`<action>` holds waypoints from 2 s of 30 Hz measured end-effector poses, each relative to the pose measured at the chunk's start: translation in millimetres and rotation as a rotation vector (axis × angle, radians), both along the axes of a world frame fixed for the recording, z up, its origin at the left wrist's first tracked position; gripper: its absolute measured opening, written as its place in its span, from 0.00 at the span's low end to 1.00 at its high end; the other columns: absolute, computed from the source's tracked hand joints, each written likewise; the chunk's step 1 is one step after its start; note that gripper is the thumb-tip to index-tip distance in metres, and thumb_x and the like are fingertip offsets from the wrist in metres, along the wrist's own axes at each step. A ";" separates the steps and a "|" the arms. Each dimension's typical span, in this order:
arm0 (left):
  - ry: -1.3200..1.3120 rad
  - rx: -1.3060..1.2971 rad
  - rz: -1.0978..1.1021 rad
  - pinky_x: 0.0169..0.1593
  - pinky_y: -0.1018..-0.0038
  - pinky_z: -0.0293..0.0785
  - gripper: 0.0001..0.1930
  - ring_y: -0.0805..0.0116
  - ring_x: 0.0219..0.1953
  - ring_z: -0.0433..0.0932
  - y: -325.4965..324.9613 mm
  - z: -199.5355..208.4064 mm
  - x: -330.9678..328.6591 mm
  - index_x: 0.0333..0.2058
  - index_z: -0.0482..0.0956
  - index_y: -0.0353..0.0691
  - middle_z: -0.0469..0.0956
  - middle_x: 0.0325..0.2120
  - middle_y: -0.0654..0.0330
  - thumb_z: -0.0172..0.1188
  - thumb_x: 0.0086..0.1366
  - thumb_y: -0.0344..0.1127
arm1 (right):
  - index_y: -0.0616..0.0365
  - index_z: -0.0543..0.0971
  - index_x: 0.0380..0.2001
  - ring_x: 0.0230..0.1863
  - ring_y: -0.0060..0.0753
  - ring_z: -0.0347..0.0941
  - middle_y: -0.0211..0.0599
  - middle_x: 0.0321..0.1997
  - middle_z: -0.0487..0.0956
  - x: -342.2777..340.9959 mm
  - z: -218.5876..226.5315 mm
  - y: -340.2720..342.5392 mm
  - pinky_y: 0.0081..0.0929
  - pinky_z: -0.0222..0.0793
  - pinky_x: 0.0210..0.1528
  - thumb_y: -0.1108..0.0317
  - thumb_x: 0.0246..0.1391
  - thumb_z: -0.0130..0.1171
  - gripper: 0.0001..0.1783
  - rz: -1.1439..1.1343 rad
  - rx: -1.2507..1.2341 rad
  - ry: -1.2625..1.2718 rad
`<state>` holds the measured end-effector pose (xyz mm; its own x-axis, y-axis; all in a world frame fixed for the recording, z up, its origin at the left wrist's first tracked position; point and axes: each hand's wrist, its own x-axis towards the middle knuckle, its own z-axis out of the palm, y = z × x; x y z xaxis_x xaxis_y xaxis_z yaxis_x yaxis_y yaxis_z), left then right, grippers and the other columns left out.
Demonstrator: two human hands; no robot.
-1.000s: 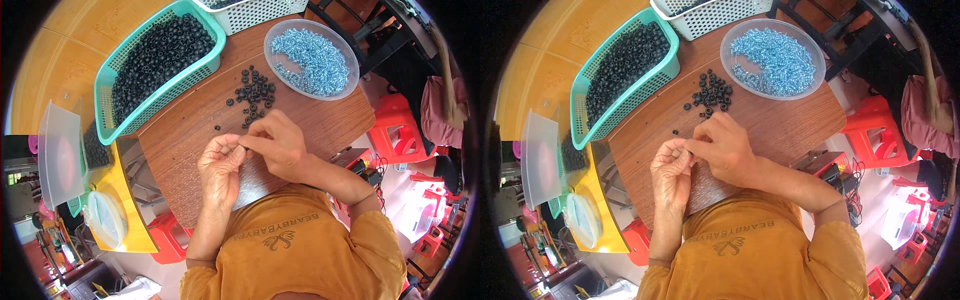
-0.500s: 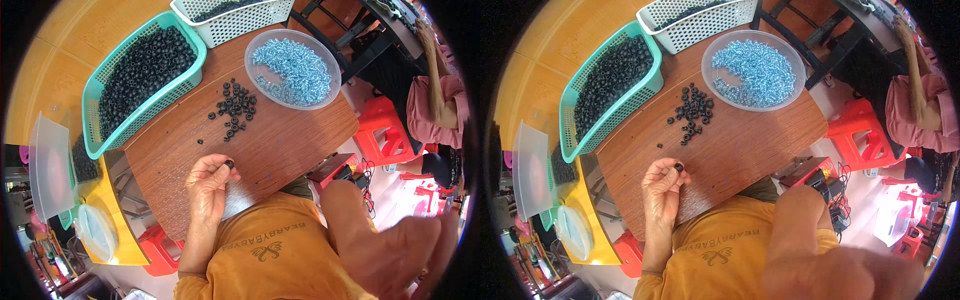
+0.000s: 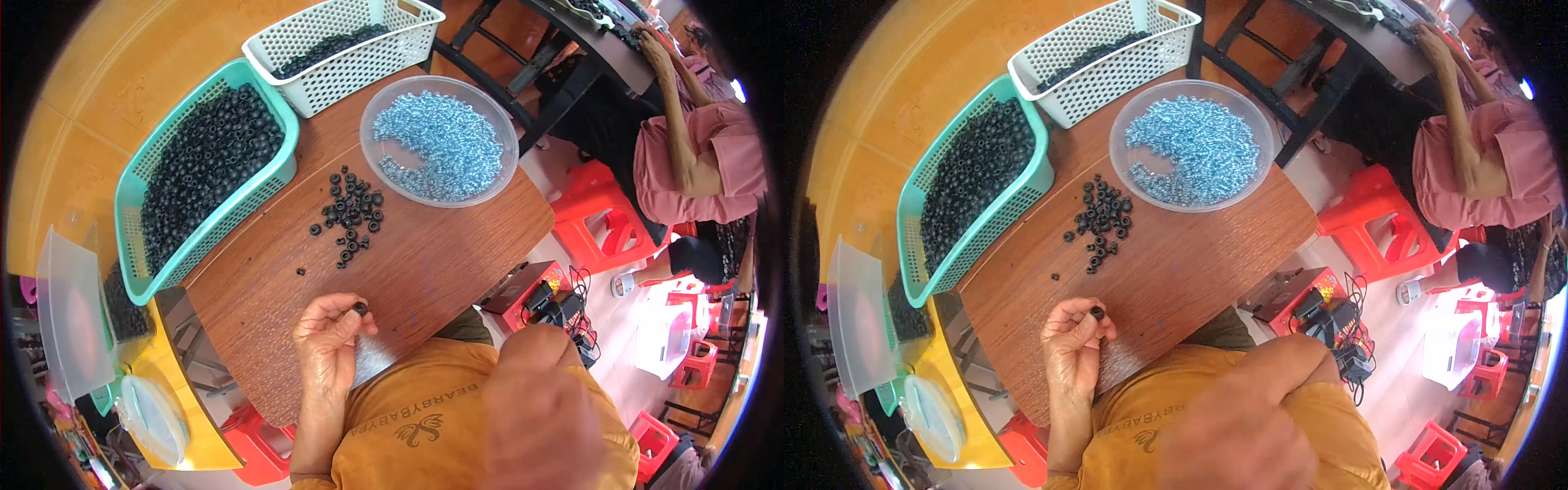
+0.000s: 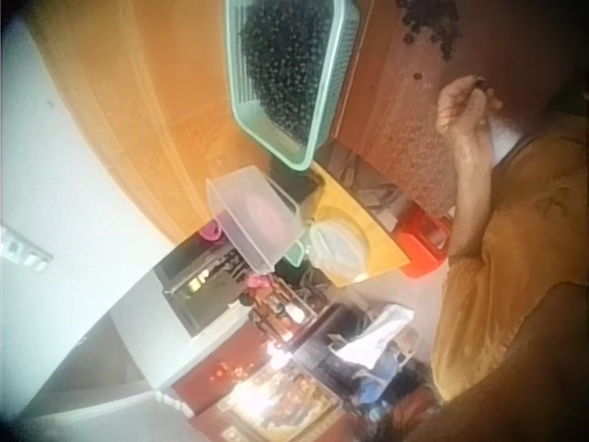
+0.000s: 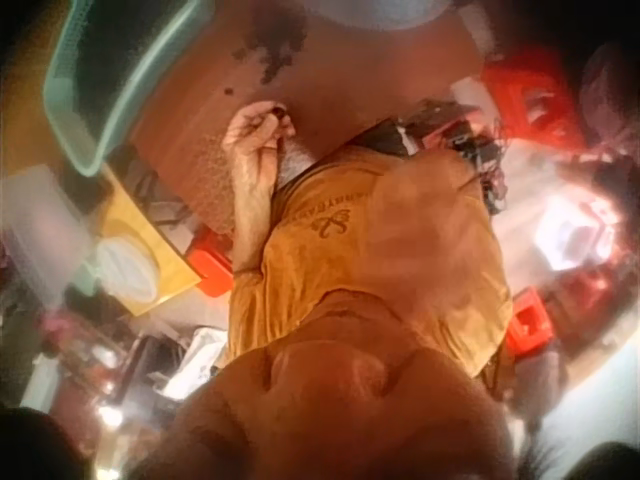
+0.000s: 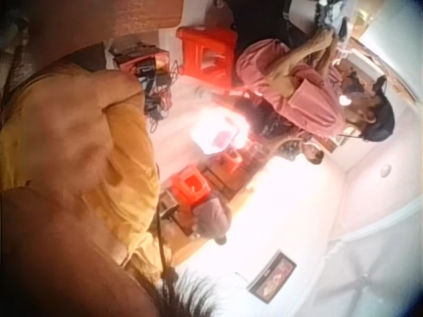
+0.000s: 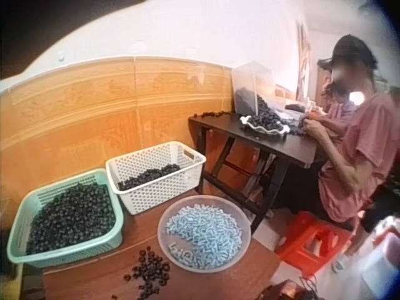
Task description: The person repeatedly picks small black cylindrical components and light blue metallic pieces from containers on a table. They insert the metallic pieces into the black components by hand and place the assembled units into a growing pile on the table.
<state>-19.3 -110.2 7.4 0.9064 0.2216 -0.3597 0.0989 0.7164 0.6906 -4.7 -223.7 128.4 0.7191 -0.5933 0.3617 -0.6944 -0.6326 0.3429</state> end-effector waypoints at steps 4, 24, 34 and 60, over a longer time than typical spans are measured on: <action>-0.029 -0.007 -0.008 0.32 0.71 0.74 0.08 0.64 0.28 0.76 -3.7 2.4 2.1 0.33 0.75 0.31 0.77 0.32 0.51 0.59 0.53 0.19 | 0.61 0.77 0.23 0.27 0.40 0.70 0.41 0.22 0.72 83.9 -21.1 -83.6 0.33 0.66 0.27 0.74 0.40 0.55 0.03 1.513 0.649 0.353; -0.004 0.024 -0.064 0.30 0.75 0.72 0.07 0.67 0.26 0.74 -1.4 -16.7 6.0 0.33 0.75 0.29 0.77 0.31 0.49 0.59 0.54 0.20 | 0.62 0.76 0.14 0.33 0.45 0.69 0.43 0.23 0.72 191.1 -106.1 -92.0 0.37 0.66 0.35 0.76 0.26 0.59 0.04 1.734 0.382 0.206; 0.019 0.028 -0.077 0.30 0.74 0.71 0.06 0.67 0.27 0.76 -3.2 -12.2 7.5 0.33 0.74 0.30 0.77 0.31 0.50 0.59 0.54 0.19 | 0.64 0.74 0.17 0.30 0.44 0.70 0.42 0.22 0.72 179.2 -95.2 -99.8 0.37 0.65 0.33 0.78 0.34 0.59 0.03 1.708 0.764 -0.065; -0.258 0.494 0.156 0.38 0.81 0.71 0.12 0.74 0.34 0.73 -10.2 -4.6 -0.8 0.34 0.77 0.30 0.75 0.37 0.57 0.61 0.48 0.15 | 0.61 0.77 0.22 0.27 0.32 0.68 0.34 0.23 0.73 84.5 -102.1 -29.2 0.27 0.63 0.29 0.74 0.39 0.63 0.05 1.593 1.758 0.202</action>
